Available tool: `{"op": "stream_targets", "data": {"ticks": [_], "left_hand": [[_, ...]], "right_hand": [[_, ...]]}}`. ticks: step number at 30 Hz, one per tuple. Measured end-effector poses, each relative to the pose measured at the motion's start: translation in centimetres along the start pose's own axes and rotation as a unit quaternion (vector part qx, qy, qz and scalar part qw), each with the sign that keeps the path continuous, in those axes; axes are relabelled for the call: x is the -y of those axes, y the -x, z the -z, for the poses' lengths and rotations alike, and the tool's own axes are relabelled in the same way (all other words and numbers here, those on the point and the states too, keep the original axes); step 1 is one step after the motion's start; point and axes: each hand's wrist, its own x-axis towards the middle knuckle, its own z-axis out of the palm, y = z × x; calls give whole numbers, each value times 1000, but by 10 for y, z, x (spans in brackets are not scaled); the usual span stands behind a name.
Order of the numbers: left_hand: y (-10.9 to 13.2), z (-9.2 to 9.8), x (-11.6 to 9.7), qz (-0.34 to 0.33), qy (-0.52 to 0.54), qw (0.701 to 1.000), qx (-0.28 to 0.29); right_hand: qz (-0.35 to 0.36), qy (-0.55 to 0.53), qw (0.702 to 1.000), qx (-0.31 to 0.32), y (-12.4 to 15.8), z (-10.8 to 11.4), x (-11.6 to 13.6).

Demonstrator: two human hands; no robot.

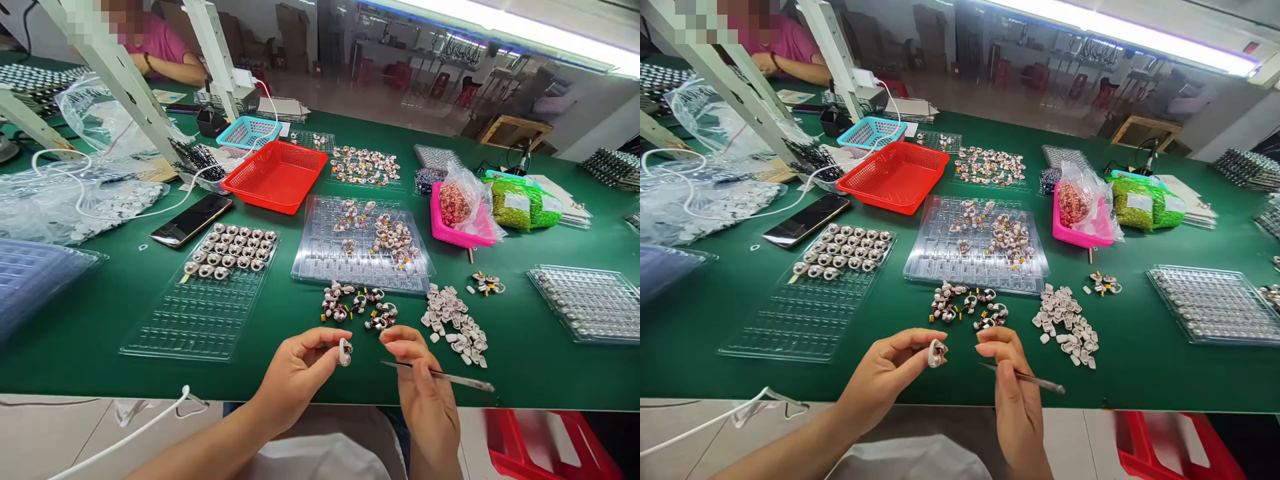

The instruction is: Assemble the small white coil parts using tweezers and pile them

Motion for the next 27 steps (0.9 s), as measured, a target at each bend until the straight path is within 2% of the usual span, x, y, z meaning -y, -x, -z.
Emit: {"op": "stream_targets", "data": {"ticks": [3,6,8,16,27], "left_hand": [[-1,3,1,-5,-4,1000,3],[-3,4,2,-15,7,1000,2],[-3,3,3,-17,18,1000,1],[-1,-3,0,-14,37,999,-6],[0,-4,-1,-23,24,999,-3]], "right_hand": [[-7,-16,1000,-14,0,7,3],[-19,-46,999,9,4,9,6],[-3,-59,998,27,8,8,7],[16,-99,994,37,19,-6,2],[-16,-139,990,32,13,-17,0]]}}
